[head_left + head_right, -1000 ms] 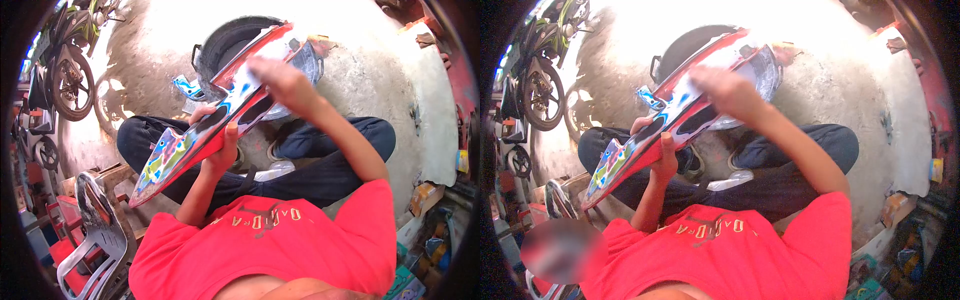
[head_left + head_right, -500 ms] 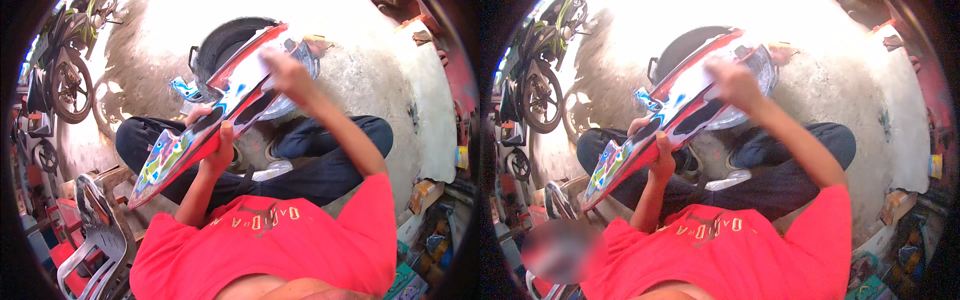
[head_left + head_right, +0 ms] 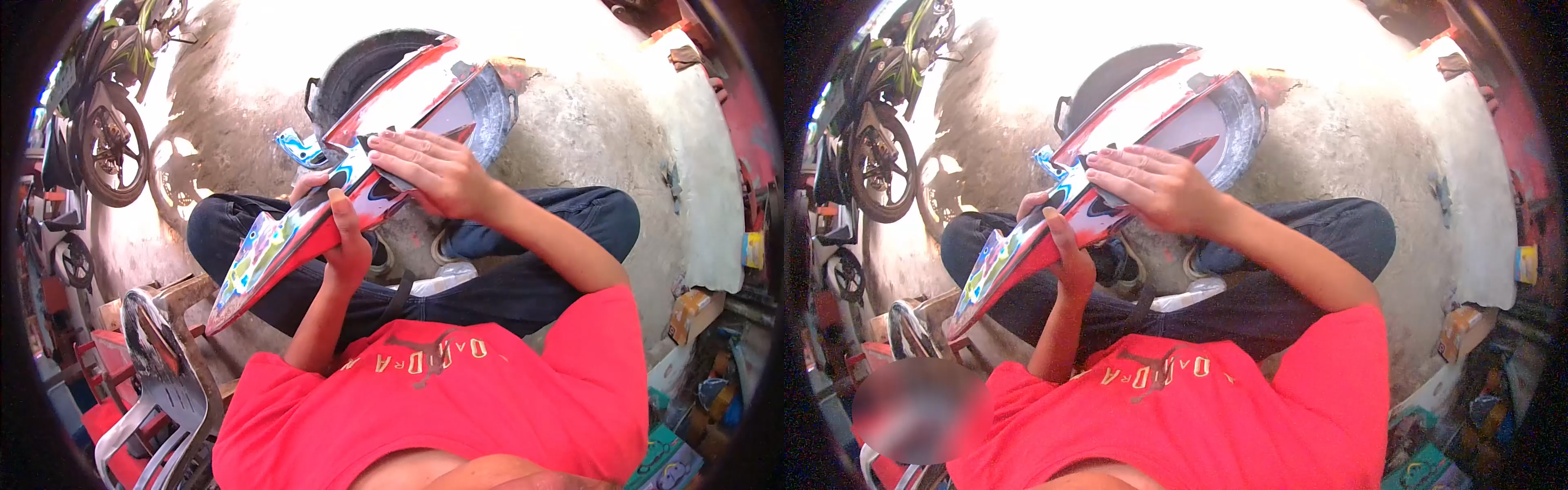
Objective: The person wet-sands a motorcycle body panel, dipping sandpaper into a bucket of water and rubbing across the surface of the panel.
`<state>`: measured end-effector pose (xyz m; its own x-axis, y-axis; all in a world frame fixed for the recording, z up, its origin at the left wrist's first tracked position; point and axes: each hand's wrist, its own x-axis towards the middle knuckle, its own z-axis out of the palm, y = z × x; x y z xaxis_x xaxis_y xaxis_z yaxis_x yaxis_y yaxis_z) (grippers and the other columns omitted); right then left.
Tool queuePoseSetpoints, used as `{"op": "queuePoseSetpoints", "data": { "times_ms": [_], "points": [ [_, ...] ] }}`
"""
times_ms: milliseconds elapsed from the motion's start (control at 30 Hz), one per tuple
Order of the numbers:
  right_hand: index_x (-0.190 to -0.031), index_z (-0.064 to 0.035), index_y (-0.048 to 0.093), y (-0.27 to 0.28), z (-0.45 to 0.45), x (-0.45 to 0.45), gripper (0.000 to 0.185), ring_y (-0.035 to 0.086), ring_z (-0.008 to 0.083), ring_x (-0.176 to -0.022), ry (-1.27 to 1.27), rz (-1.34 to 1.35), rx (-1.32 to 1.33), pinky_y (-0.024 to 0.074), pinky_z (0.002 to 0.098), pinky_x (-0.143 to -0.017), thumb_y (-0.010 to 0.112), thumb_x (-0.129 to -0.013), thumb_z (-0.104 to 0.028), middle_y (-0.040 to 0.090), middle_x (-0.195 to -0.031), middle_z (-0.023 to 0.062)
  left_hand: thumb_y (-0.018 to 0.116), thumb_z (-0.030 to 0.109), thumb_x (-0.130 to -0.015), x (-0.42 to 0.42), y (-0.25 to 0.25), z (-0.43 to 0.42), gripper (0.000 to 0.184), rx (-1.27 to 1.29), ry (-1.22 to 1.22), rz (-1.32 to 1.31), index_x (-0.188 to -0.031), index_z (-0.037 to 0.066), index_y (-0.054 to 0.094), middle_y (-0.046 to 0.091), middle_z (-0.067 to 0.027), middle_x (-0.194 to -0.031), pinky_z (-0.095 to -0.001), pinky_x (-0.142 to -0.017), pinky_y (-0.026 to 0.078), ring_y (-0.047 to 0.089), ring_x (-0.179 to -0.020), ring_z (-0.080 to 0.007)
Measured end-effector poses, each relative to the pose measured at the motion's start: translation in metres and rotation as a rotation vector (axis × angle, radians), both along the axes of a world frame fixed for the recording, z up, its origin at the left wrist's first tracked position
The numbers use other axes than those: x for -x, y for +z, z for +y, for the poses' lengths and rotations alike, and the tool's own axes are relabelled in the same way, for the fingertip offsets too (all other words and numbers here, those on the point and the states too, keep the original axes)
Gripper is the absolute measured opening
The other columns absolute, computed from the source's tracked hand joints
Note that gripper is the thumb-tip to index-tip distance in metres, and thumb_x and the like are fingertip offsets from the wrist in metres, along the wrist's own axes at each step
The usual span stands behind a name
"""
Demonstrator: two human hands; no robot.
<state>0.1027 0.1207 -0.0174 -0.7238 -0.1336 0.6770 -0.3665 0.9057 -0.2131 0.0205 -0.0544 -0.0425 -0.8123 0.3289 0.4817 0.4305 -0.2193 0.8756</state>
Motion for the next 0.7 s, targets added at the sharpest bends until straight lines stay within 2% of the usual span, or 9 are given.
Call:
{"op": "queuePoseSetpoints", "data": {
  "times_ms": [33,67,133,233,333,433,467,533,700],
  "points": [
    [-0.126,-0.0032,0.063,-0.011,0.015,0.003,0.039,0.063,0.029,-0.119,0.022,0.001,0.007,0.0494,0.0413,-0.103,0.058,-0.087,-0.007,0.066,-0.128,0.0145,0.048,0.022,-0.103,-0.002,0.003,-0.002,0.028,0.008,-0.007,-0.021,-0.122,0.001,0.046,0.051,-0.0067,-0.114,-0.0285,-0.088,0.044,0.051,-0.1,-0.0121],
    [-0.123,-0.0022,0.064,-0.019,0.035,0.006,0.035,0.064,0.0302,-0.117,-0.015,0.014,0.062,0.05,0.0412,-0.102,0.057,-0.089,-0.003,0.067,-0.125,0.0152,0.049,0.022,-0.103,-0.002,0.004,-0.003,0.028,0.011,-0.018,-0.04,-0.122,0.001,0.046,0.051,-0.0068,-0.114,-0.0288,-0.088,0.044,0.051,-0.1,-0.0124],
    [-0.122,-0.0019,0.064,-0.053,0.081,0.014,0.032,0.064,0.0327,-0.115,-0.297,-0.034,0.137,0.0501,0.0414,-0.101,0.055,-0.091,-0.002,0.067,-0.123,0.0167,0.049,0.023,-0.103,0.0,0.001,-0.002,0.029,0.011,-0.008,-0.075,-0.122,0.001,0.046,0.051,-0.0073,-0.113,-0.029,-0.089,0.044,0.052,-0.1,-0.0132],
    [-0.122,-0.0016,0.063,-0.052,0.082,0.013,0.031,0.064,0.0344,-0.114,-0.371,-0.097,0.127,0.05,0.0417,-0.101,0.056,-0.092,-0.002,0.066,-0.122,0.0184,0.049,0.026,-0.104,0.001,0.006,-0.002,0.031,-0.026,-0.015,-0.093,-0.122,0.002,0.045,0.052,-0.008,-0.112,-0.0288,-0.09,0.044,0.053,-0.1,-0.0144],
    [-0.124,-0.0026,0.063,-0.003,0.005,0.002,0.035,0.064,0.0315,-0.115,-0.045,0.008,0.05,0.0497,0.0417,-0.101,0.058,-0.089,-0.003,0.066,-0.124,0.0172,0.049,0.029,-0.104,0.001,0.003,-0.001,0.033,-0.041,-0.012,-0.097,-0.123,0.002,0.044,0.052,-0.009,-0.111,-0.0294,-0.091,0.044,0.054,-0.1,-0.0154],
    [-0.125,-0.0033,0.062,-0.021,0.041,0.005,0.037,0.064,0.0311,-0.115,-0.072,-0.005,-0.036,0.0502,0.0417,-0.1,0.059,-0.089,-0.006,0.065,-0.125,0.017,0.049,0.029,-0.104,0.0,0.0,-0.003,0.033,-0.036,-0.005,-0.091,-0.123,0.002,0.044,0.052,-0.0093,-0.112,-0.0299,-0.091,0.044,0.054,-0.1,-0.0153],
    [-0.125,-0.0024,0.063,-0.043,0.07,0.011,0.037,0.065,0.0309,-0.114,-0.227,-0.019,-0.049,0.0508,0.0417,-0.099,0.061,-0.088,-0.006,0.065,-0.126,0.0173,0.049,0.029,-0.104,0.002,-0.001,-0.002,0.033,-0.028,0.011,-0.071,-0.123,0.002,0.044,0.052,-0.0094,-0.112,-0.03,-0.091,0.044,0.054,-0.101,-0.0153],
    [-0.123,-0.0011,0.062,-0.058,0.101,0.013,0.035,0.065,0.0305,-0.114,-0.576,-0.225,0.152,0.0513,0.0416,-0.099,0.061,-0.087,-0.003,0.066,-0.125,0.0168,0.049,0.029,-0.104,0.0,-0.004,-0.003,0.033,-0.021,0.031,-0.054,-0.123,0.002,0.044,0.051,-0.0095,-0.112,-0.0301,-0.091,0.044,0.054,-0.101,-0.0153],
    [-0.123,-0.0008,0.062,-0.004,0.016,0.009,0.035,0.064,0.0298,-0.116,-0.098,-0.021,0.017,0.0507,0.0415,-0.1,0.061,-0.089,-0.006,0.066,-0.126,0.0162,0.049,0.03,-0.103,0.002,-0.007,-0.003,0.035,-0.022,0.022,-0.036,-0.122,0.001,0.044,0.05,-0.0096,-0.112,-0.0301,-0.09,0.045,0.054,-0.101,-0.0154]
  ]
}}
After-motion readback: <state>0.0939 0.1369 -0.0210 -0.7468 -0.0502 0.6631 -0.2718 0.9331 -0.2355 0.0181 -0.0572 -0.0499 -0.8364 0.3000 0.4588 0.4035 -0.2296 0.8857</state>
